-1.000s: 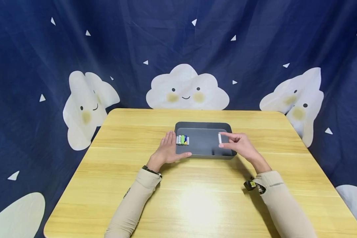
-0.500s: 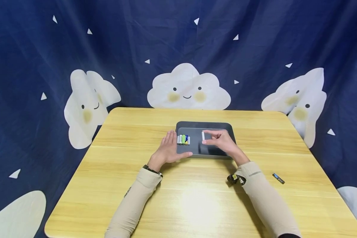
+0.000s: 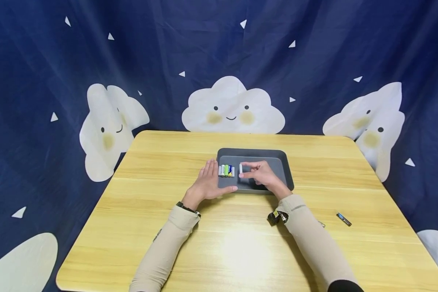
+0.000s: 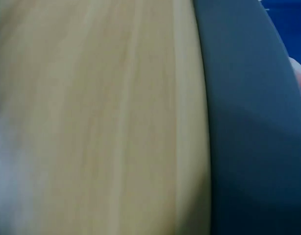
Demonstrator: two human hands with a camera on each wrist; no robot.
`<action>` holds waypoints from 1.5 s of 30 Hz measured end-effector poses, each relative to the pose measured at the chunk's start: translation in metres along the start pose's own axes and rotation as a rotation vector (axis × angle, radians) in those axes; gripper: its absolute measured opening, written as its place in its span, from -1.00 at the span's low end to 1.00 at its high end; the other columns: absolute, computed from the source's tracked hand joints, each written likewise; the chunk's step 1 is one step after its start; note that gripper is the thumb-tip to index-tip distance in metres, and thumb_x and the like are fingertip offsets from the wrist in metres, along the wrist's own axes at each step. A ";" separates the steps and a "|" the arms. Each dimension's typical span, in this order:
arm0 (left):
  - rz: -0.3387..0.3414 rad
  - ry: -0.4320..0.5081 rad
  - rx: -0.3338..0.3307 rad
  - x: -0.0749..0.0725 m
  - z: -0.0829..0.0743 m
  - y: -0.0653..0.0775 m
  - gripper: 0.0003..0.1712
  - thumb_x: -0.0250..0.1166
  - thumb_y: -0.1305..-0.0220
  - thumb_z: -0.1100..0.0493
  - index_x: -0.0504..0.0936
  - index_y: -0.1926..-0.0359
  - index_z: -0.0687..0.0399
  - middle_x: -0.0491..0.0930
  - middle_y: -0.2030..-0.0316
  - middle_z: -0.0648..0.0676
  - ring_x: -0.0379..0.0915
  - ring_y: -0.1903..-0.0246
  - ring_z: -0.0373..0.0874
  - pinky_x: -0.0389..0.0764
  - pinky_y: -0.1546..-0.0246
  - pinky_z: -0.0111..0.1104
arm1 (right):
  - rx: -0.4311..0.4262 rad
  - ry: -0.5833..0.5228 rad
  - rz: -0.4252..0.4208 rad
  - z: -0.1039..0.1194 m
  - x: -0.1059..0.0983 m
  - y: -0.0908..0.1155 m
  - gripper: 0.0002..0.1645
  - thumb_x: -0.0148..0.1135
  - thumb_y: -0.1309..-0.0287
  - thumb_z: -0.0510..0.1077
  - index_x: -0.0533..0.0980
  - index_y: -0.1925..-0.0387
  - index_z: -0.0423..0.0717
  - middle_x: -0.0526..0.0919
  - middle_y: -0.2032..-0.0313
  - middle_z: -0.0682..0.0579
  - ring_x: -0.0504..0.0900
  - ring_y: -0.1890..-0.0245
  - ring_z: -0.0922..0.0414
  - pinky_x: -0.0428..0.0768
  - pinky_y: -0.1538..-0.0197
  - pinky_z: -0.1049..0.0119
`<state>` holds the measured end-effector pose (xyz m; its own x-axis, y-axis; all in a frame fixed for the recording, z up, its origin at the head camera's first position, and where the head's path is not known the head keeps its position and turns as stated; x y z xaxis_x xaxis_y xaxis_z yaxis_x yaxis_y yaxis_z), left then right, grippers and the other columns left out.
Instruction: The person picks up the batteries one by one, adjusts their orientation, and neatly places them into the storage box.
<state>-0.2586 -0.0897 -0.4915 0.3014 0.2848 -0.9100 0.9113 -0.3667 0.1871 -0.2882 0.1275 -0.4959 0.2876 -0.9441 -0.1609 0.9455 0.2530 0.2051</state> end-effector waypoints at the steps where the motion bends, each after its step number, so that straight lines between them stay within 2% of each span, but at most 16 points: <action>1: -0.001 -0.002 0.001 -0.001 -0.001 0.000 0.51 0.07 -0.19 -0.69 -0.35 -0.64 0.31 -0.42 -0.66 0.31 -0.49 -0.68 0.14 -0.21 -0.68 0.01 | 0.009 -0.009 0.001 -0.001 0.001 -0.001 -0.26 0.58 -0.06 -0.23 0.57 -0.32 -0.13 0.08 0.79 0.29 -0.04 0.78 0.31 0.09 0.66 0.47; 12: 0.013 0.014 0.018 0.004 0.000 -0.003 0.50 0.04 -0.20 -0.69 -0.37 -0.63 0.33 -0.46 -0.65 0.31 -0.56 -0.67 0.14 -0.25 -0.68 0.02 | 0.098 0.060 -0.018 -0.010 0.006 -0.011 -0.29 0.60 -0.02 -0.25 0.61 -0.27 -0.10 0.12 0.84 0.29 0.01 0.82 0.31 0.12 0.68 0.44; 15: 0.006 0.011 0.019 0.003 0.000 -0.002 0.51 0.04 -0.20 -0.69 -0.37 -0.63 0.33 -0.45 -0.65 0.32 -0.54 -0.67 0.15 -0.23 -0.68 0.02 | 0.099 0.099 -0.026 -0.009 0.008 -0.013 -0.29 0.61 0.00 -0.25 0.62 -0.25 -0.10 0.43 0.82 0.26 0.02 0.83 0.31 0.14 0.69 0.44; 18: 0.003 0.013 0.023 0.001 0.000 -0.001 0.51 0.03 -0.20 -0.70 -0.38 -0.63 0.34 -0.45 -0.65 0.33 -0.54 -0.67 0.16 -0.24 -0.68 0.03 | 0.096 0.137 -0.039 -0.007 0.009 -0.015 -0.29 0.61 0.03 -0.26 0.64 -0.24 -0.11 0.75 0.60 0.10 0.03 0.83 0.31 0.16 0.70 0.43; 20: 0.004 0.011 0.025 0.000 -0.001 0.000 0.52 0.01 -0.19 -0.71 -0.37 -0.63 0.34 -0.45 -0.65 0.33 -0.53 -0.68 0.16 -0.23 -0.68 0.03 | 0.097 0.162 -0.044 -0.007 0.010 -0.017 -0.30 0.61 0.03 -0.27 0.64 -0.23 -0.10 0.83 0.44 -0.04 0.02 0.84 0.30 0.16 0.70 0.43; 24: -0.001 0.005 0.029 -0.001 -0.002 0.001 0.51 0.01 -0.20 -0.71 -0.34 -0.63 0.36 -0.42 -0.65 0.34 -0.50 -0.68 0.17 -0.20 -0.68 0.03 | 0.096 0.222 -0.051 -0.007 0.012 -0.019 -0.31 0.61 0.03 -0.27 0.65 -0.22 -0.11 0.83 0.26 -0.24 0.02 0.84 0.29 0.17 0.71 0.42; 30: 0.006 0.006 0.019 0.003 0.001 -0.003 0.49 0.07 -0.22 -0.66 -0.37 -0.63 0.33 -0.44 -0.65 0.33 -0.52 -0.67 0.16 -0.21 -0.68 0.03 | 0.068 0.285 -0.056 -0.004 0.016 -0.022 -0.33 0.62 0.03 -0.23 0.66 -0.20 -0.12 0.76 -0.06 -0.25 0.06 0.86 0.31 0.19 0.72 0.43; 37: 0.034 0.000 -0.001 0.007 0.004 -0.007 0.51 0.04 -0.20 -0.69 -0.44 -0.62 0.30 -0.50 -0.65 0.29 -0.58 -0.67 0.11 -0.28 -0.68 0.01 | 0.056 0.316 -0.065 -0.001 0.020 -0.021 -0.31 0.63 0.05 -0.23 0.66 -0.20 -0.13 0.74 -0.07 -0.32 0.10 0.86 0.32 0.20 0.71 0.44; 40: 0.031 0.005 0.003 0.007 0.004 -0.008 0.52 0.04 -0.19 -0.70 -0.44 -0.62 0.28 -0.50 -0.65 0.28 -0.56 -0.67 0.12 -0.26 -0.68 0.02 | 0.025 0.327 -0.079 0.001 0.021 -0.020 -0.31 0.64 0.07 -0.23 0.66 -0.19 -0.17 0.71 -0.11 -0.34 0.13 0.81 0.31 0.22 0.65 0.44; 45: 0.017 0.008 0.013 0.006 0.004 -0.007 0.53 0.02 -0.17 -0.72 -0.41 -0.63 0.30 -0.47 -0.66 0.30 -0.54 -0.68 0.13 -0.24 -0.68 0.01 | -0.012 0.385 -0.098 0.003 0.021 -0.019 -0.27 0.67 0.11 -0.20 0.65 -0.19 -0.20 0.62 -0.27 -0.28 0.26 0.62 0.26 0.38 0.38 0.43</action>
<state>-0.2639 -0.0892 -0.5000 0.3196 0.2857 -0.9034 0.9021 -0.3835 0.1979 -0.3003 0.1023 -0.5003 0.2298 -0.8163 -0.5300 0.9724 0.1700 0.1599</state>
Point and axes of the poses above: each hand's wrist, its own y-axis away from the middle knuckle, its own x-axis out of the palm, z = x × y, the point moved 4 cm from there along -y, towards the middle knuckle
